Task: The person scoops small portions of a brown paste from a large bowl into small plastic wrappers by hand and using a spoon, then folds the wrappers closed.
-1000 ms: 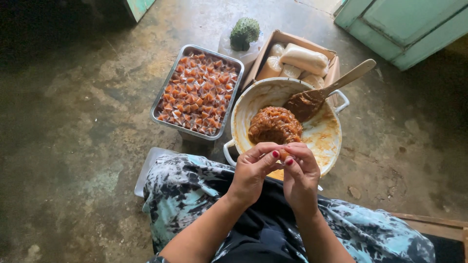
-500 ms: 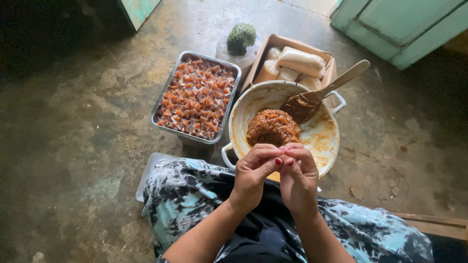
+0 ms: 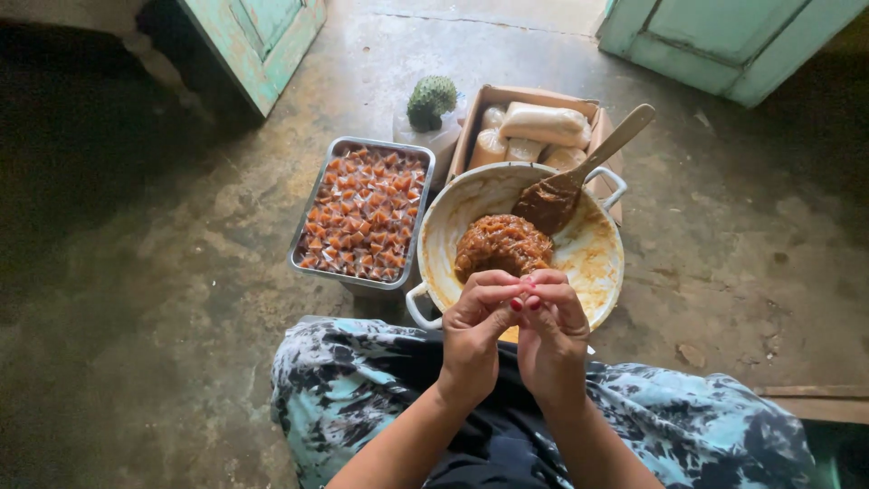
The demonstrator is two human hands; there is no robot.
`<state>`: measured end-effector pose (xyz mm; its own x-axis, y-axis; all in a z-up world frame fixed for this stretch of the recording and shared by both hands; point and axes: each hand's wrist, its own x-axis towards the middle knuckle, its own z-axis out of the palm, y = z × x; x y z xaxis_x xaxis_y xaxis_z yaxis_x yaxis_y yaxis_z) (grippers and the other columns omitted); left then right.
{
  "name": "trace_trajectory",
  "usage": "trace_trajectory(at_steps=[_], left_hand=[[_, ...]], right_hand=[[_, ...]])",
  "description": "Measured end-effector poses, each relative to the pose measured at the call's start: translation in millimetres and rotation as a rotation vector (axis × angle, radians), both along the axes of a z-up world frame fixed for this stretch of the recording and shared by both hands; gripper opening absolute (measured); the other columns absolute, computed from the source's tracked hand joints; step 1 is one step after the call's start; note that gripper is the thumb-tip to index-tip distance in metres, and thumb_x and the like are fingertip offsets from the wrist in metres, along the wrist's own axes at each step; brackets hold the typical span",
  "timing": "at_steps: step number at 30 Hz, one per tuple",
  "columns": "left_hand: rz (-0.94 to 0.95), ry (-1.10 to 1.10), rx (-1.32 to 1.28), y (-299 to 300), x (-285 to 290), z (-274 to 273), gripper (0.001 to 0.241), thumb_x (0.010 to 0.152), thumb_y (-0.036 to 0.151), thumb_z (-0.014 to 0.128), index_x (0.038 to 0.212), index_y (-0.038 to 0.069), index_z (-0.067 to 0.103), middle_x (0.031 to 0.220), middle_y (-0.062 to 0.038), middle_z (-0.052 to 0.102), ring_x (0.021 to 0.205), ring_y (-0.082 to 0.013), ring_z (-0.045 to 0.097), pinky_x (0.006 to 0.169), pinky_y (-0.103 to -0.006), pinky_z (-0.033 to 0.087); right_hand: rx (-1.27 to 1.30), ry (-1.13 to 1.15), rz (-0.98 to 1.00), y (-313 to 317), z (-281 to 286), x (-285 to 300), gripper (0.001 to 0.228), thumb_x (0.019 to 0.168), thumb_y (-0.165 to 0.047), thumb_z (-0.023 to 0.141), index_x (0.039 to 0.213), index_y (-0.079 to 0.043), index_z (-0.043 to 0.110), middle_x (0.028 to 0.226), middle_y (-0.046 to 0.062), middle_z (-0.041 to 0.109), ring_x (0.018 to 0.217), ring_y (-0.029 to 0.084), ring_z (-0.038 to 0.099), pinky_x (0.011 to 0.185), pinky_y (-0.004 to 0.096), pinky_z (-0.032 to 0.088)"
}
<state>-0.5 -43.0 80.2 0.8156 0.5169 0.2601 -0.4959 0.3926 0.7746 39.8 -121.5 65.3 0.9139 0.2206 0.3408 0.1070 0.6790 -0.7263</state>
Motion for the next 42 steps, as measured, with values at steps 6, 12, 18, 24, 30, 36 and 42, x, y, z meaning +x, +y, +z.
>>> trace_trajectory(at_steps=[6,12,18,24,30,36,42], left_hand=[[-0.157,0.072,-0.104,2,5,-1,0.019,0.096,0.008,0.068,0.112,-0.001,0.073,0.116,-0.013,0.068,0.1,-0.0207,0.067,0.082,-0.0296,0.059],[-0.053,0.101,-0.096,-10,6,7,0.027,0.102,0.03,0.061,0.105,0.004,0.069,0.093,-0.006,0.059,0.09,-0.0116,0.059,0.076,-0.0352,0.062],[0.028,-0.047,0.152,-25,5,15,0.013,0.094,0.008,0.071,0.106,0.004,0.073,0.105,-0.011,0.057,0.1,-0.0199,0.06,0.093,-0.03,0.053],[-0.043,-0.036,0.12,-30,9,16,0.013,0.094,0.007,0.07,0.106,0.003,0.073,0.107,-0.011,0.058,0.1,-0.0204,0.061,0.09,-0.0302,0.055],[-0.092,-0.016,0.064,-32,8,16,0.013,0.095,0.006,0.068,0.107,0.001,0.073,0.109,-0.012,0.059,0.1,-0.021,0.062,0.087,-0.0304,0.057],[-0.133,0.003,-0.003,-32,7,16,0.014,0.096,0.005,0.066,0.107,-0.001,0.072,0.112,-0.013,0.06,0.1,-0.0217,0.063,0.083,-0.0306,0.059],[-0.168,0.018,-0.074,-31,5,15,0.015,0.097,0.004,0.065,0.108,-0.003,0.072,0.115,-0.014,0.061,0.1,-0.0223,0.064,0.08,-0.0308,0.061]], right_hand=[[0.16,0.169,0.269,-17,8,12,0.045,0.102,-0.036,0.066,0.132,-0.005,0.059,0.112,0.011,0.058,0.099,0.018,0.058,0.08,0.029,0.05],[0.194,0.093,0.215,-22,-1,21,0.007,0.099,-0.01,0.066,0.105,-0.006,0.069,0.108,0.01,0.057,0.106,0.022,0.054,0.094,0.032,0.049],[0.125,-0.082,0.017,-22,20,9,0.009,0.097,-0.017,0.07,0.098,-0.011,0.064,0.105,0.008,0.056,0.104,0.021,0.053,0.098,0.032,0.045],[0.11,-0.089,-0.088,-25,21,3,0.009,0.096,-0.019,0.072,0.102,-0.011,0.071,0.108,0.007,0.057,0.106,0.021,0.055,0.101,0.034,0.045],[0.121,-0.063,-0.11,-25,23,0,0.01,0.096,-0.02,0.072,0.101,-0.012,0.071,0.106,0.005,0.054,0.107,0.019,0.053,0.102,0.032,0.044],[0.107,-0.053,-0.139,-26,25,-3,0.007,0.097,-0.018,0.071,0.099,-0.012,0.071,0.108,0.005,0.054,0.107,0.019,0.053,0.103,0.032,0.044],[0.048,-0.085,-0.149,-26,22,2,0.007,0.096,-0.02,0.071,0.097,-0.013,0.069,0.108,0.005,0.056,0.11,0.019,0.054,0.104,0.032,0.044]])
